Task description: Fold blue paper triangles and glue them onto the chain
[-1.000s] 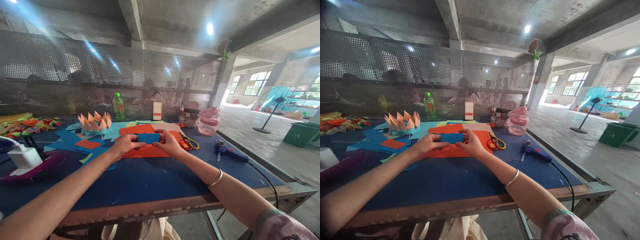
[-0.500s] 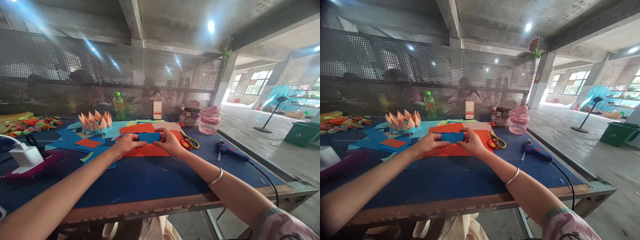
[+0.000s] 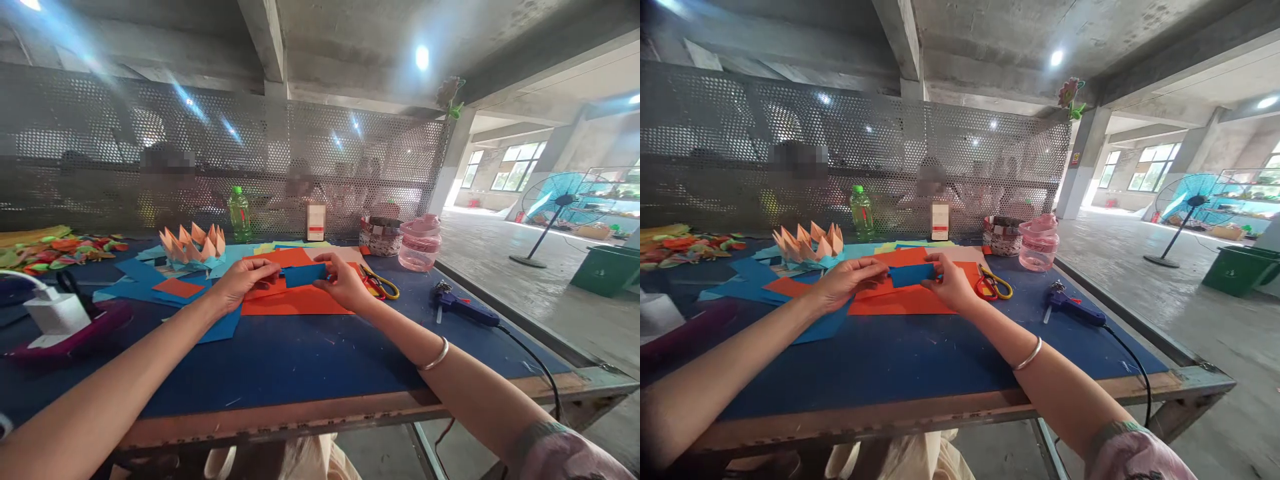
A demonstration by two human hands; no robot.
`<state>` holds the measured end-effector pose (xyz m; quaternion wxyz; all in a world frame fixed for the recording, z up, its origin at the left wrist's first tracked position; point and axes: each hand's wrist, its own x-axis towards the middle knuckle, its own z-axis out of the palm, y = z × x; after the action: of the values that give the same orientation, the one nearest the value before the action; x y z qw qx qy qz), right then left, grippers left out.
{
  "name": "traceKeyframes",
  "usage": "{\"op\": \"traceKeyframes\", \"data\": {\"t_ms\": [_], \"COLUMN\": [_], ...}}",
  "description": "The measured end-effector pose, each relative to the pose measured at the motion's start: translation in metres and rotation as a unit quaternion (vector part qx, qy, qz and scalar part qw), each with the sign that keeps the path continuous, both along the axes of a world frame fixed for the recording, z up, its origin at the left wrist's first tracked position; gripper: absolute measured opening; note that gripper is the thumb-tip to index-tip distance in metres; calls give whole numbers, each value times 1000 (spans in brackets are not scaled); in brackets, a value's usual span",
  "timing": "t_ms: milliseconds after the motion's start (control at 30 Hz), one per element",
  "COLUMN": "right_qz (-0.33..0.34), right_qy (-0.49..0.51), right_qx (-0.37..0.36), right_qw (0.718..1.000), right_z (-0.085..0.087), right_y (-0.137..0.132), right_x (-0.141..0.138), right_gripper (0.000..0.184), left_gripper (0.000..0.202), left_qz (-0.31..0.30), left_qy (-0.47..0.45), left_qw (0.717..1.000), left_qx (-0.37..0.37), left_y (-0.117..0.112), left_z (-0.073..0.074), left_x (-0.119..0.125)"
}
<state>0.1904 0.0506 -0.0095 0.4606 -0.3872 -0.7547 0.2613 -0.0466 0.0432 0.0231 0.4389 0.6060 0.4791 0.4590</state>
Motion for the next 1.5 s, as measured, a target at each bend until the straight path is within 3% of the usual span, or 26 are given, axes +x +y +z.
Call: {"op": "traceKeyframes", "data": {"t_ms": [167, 267, 400, 567, 867, 1167, 1500], "right_qz": [7, 7, 15, 14, 28, 16, 20], "right_qy": [-86, -94, -88, -84, -93, -103, -84], "right_qx": [51, 60, 68, 72, 88, 91, 99], "right_qw": [995, 994, 994, 994, 991, 990, 991], "right_z": [1, 1, -1, -3, 0, 1, 1], "right_y": [-13, -14, -11, -10, -14, -16, -13], "right_x": [-8, -7, -7, -8, -8, -9, -8], "right_gripper": [38, 38, 37, 39, 37, 40, 38], "left_gripper": [53, 50, 45, 40, 38, 27, 33], "left_qz": [-90, -148, -178, -193, -190, -183, -197], "left_qy": [-23, -19, -6, -9, -59, -71, -71], "left_qw": [993, 982, 975, 972, 958, 957, 956], "left_qx": [-70, -117, -130, -132, -205, -215, -203], "left_y": [-7, -8, -7, -5, -10, -11, -8], "left_z": [-1, -4, -8, -10, -3, -4, -6], "left_x": [8, 9, 6, 3, 5, 7, 4]}}
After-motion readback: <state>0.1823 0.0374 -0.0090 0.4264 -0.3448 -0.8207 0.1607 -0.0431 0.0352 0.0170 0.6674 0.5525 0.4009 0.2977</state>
